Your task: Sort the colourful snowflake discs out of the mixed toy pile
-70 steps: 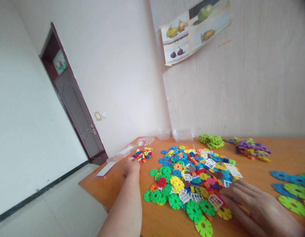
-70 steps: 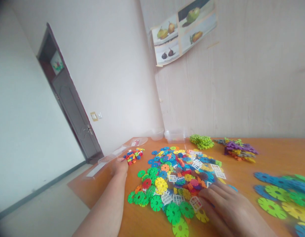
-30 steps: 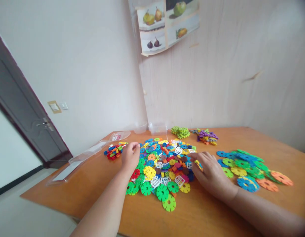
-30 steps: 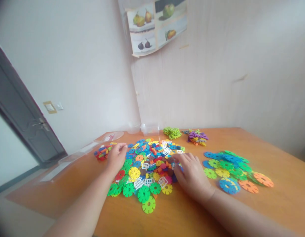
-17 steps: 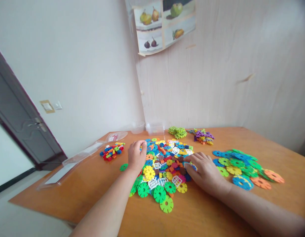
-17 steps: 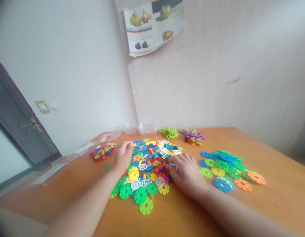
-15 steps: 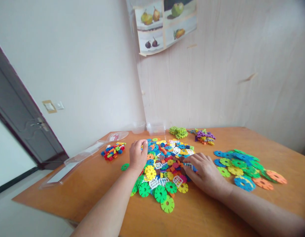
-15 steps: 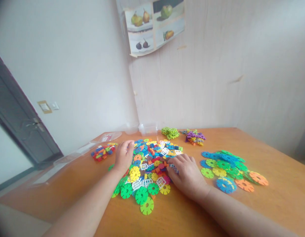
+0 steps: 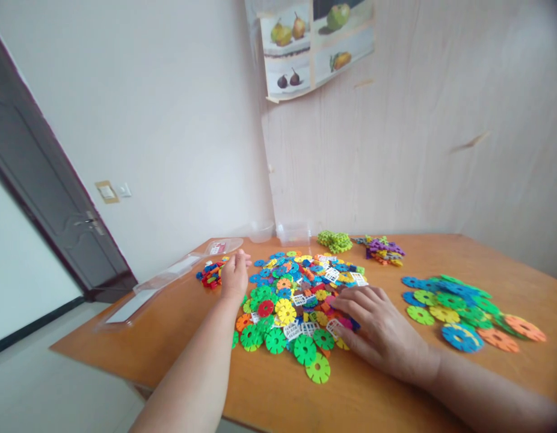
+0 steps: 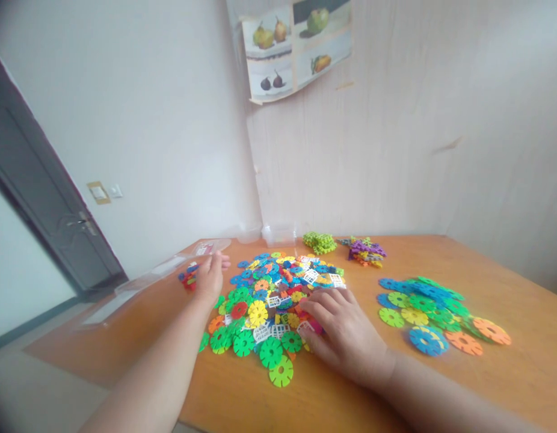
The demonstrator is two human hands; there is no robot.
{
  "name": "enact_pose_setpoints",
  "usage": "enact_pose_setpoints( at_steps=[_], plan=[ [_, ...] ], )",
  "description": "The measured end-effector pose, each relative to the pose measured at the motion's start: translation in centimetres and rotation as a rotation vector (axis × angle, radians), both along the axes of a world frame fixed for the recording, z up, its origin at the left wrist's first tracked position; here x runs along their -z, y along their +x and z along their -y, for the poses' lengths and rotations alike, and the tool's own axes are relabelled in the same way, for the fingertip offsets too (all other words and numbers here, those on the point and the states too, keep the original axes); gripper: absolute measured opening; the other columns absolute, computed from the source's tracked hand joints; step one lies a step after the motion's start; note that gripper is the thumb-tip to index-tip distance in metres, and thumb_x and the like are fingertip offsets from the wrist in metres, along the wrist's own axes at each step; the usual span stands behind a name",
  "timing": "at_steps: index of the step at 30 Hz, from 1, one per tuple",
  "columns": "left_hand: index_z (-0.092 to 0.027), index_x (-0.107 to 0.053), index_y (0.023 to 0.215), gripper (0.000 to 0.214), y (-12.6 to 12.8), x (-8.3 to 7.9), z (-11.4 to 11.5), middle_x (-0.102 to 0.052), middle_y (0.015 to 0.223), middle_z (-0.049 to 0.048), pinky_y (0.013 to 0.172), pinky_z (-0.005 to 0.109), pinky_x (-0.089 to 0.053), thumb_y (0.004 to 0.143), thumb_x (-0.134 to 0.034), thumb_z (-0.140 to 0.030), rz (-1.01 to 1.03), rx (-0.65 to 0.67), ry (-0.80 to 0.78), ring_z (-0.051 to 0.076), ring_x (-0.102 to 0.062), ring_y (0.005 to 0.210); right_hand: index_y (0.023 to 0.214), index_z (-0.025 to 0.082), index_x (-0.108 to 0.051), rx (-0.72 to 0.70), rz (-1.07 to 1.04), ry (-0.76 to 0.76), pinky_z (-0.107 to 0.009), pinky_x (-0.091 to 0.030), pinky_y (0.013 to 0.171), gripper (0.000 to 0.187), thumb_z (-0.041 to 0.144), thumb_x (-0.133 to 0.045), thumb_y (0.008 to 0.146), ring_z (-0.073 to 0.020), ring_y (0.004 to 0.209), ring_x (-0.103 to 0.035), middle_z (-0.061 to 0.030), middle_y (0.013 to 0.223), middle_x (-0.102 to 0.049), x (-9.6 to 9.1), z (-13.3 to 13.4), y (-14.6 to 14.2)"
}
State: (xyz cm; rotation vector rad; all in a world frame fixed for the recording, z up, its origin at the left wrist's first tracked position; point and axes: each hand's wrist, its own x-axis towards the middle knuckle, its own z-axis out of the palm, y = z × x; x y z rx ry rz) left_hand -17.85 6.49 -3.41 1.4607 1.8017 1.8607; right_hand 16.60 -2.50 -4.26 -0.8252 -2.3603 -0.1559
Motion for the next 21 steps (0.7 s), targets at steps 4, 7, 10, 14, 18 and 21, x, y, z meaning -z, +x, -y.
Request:
enact_pose_setpoints(
  at_steps=[4, 7, 10, 14, 18, 21],
  plan=[
    [-0.013, -0.069, 0.085, 0.064, -0.6, 0.9, -0.2, -0.074, 0.083, 0.0144, 0.07, 0.033, -0.055, 0.086, -0.043, -0.072, 0.091, 0.118, -0.123, 0.023, -0.07, 0.075, 0.13, 0.023, -0.059, -0.074, 0.082, -0.023, -0.049, -0.041, 0.099, 0.04, 0.039, -0.058, 0.094, -0.0286, 0.118, -0.054, -0.012, 0.128, -0.063, 0.1, 0.7, -0.8],
    [-0.012, -0.069, 0.088, 0.067, -0.4, 1.2, -0.2, -0.075, 0.087, 0.0156, 0.068, 0.032, -0.054, 0.084, -0.044, -0.075, 0.14, 0.184, -0.151, 0.023, -0.07, 0.076, 0.133, 0.026, -0.058, -0.126, 0.155, -0.079, -0.051, -0.039, 0.102, 0.045, 0.042, -0.061, 0.091, -0.0306, 0.122, -0.051, -0.0119, 0.134, -0.059, -0.4, 1.5, -2.5],
    [-0.012, -0.069, 0.088, 0.07, 0.0, 1.3, -0.2, -0.075, 0.088, 0.0159, 0.067, 0.032, -0.055, 0.083, -0.044, -0.077, 0.173, 0.205, -0.184, 0.023, -0.07, 0.077, 0.138, 0.028, -0.055, -0.2, 0.222, -0.111, -0.054, -0.033, 0.108, 0.053, 0.05, -0.06, 0.09, -0.0326, 0.129, -0.045, -0.0116, 0.141, -0.055, -1.2, 2.3, -5.5],
    [-0.013, -0.07, 0.088, 0.071, 0.4, 1.6, -0.4, -0.075, 0.086, 0.0149, 0.068, 0.034, -0.055, 0.082, -0.043, -0.078, 0.188, 0.248, -0.246, 0.023, -0.071, 0.076, 0.136, 0.026, -0.056, -0.268, 0.314, -0.116, -0.056, -0.024, 0.114, 0.056, 0.061, -0.051, 0.092, -0.0339, 0.138, -0.038, -0.0126, 0.148, -0.049, -1.8, 2.3, -10.4],
    [-0.013, -0.071, 0.09, 0.073, 0.5, 1.9, -0.7, -0.075, 0.084, 0.0143, 0.069, 0.034, -0.056, 0.082, -0.042, -0.079, 0.225, 0.301, -0.271, 0.023, -0.071, 0.077, 0.133, 0.024, -0.059, -0.233, 0.351, -0.097, -0.059, -0.026, 0.112, 0.056, 0.062, -0.048, 0.093, -0.0351, 0.134, -0.041, -0.0144, 0.141, -0.054, -2.0, 1.3, -13.8],
    [-0.013, -0.071, 0.091, 0.075, 0.6, 2.1, -0.8, -0.075, 0.083, 0.0141, 0.069, 0.033, -0.056, 0.08, -0.042, -0.081, 0.233, 0.348, -0.264, 0.023, -0.071, 0.078, 0.126, 0.023, -0.063, -0.167, 0.38, -0.097, -0.06, -0.029, 0.108, 0.052, 0.061, -0.049, 0.093, -0.0353, 0.126, -0.048, -0.014, 0.13, -0.061, -2.2, 0.3, -14.8]
  ],
)
